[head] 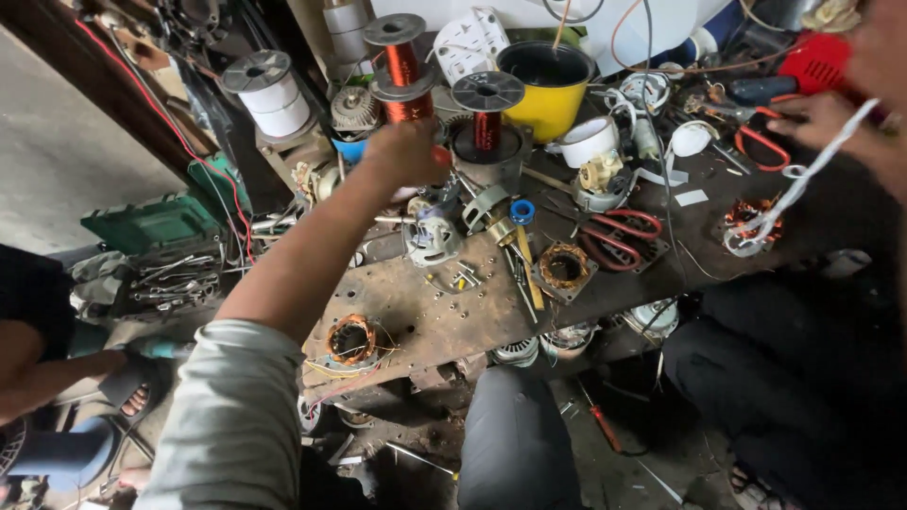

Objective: Securing and insulating wires on a motor stator using pliers and adhesive tape.

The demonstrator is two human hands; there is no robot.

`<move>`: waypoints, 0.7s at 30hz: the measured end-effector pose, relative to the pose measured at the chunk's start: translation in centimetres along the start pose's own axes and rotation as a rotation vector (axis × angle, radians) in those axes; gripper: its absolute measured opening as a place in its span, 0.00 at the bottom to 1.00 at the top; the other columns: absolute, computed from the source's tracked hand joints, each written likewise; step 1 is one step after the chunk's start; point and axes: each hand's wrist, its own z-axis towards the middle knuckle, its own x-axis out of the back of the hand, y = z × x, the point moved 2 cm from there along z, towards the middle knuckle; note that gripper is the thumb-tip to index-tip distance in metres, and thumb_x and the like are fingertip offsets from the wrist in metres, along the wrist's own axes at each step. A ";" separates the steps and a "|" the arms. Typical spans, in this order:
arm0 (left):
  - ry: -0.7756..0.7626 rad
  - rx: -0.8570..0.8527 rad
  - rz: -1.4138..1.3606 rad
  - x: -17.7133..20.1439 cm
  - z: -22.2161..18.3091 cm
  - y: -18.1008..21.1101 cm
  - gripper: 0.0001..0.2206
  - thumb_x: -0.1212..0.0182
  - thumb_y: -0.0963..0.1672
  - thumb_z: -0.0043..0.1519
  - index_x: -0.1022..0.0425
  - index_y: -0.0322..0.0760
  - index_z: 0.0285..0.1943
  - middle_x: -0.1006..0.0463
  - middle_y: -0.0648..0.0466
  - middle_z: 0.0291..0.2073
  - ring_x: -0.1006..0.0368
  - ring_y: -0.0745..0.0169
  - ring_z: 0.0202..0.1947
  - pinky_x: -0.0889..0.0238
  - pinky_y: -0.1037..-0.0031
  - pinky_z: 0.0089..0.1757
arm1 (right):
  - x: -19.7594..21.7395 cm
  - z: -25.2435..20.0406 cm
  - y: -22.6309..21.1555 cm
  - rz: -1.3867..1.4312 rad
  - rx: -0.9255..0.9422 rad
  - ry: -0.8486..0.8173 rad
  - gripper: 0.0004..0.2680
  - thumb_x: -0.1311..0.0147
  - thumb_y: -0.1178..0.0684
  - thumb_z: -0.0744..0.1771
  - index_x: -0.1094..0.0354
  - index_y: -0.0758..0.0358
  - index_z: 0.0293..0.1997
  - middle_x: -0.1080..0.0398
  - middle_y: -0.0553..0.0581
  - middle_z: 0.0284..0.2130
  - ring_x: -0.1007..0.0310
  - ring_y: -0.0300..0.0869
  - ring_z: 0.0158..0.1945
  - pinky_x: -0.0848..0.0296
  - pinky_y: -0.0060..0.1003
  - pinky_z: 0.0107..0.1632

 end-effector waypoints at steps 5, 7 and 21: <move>0.016 0.136 -0.042 -6.4 4.1 -3.9 0.26 0.36 0.57 0.48 0.20 0.48 0.53 0.18 0.49 0.47 0.21 0.44 0.51 0.25 0.57 0.45 | 1.9 0.0 -7.1 0.010 -0.193 -0.031 0.16 0.34 0.53 0.67 0.24 0.67 0.62 0.24 0.62 0.55 0.23 0.53 0.45 0.26 0.47 0.53; -0.037 0.088 -0.077 -8.4 5.3 -3.8 0.28 0.36 0.58 0.49 0.20 0.46 0.55 0.18 0.47 0.48 0.22 0.43 0.52 0.26 0.54 0.47 | 1.6 -1.6 -6.7 0.102 -0.215 -0.008 0.16 0.34 0.54 0.68 0.25 0.67 0.63 0.25 0.66 0.55 0.25 0.55 0.50 0.29 0.48 0.56; 0.845 -0.320 0.308 -10.7 2.2 1.4 0.07 0.44 0.40 0.48 0.27 0.41 0.17 0.38 0.56 0.10 0.33 0.56 0.13 0.43 0.61 0.13 | 3.2 -6.2 -8.7 0.432 -0.187 0.186 0.17 0.34 0.64 0.69 0.29 0.71 0.66 0.31 0.81 0.56 0.33 0.66 0.62 0.34 0.56 0.64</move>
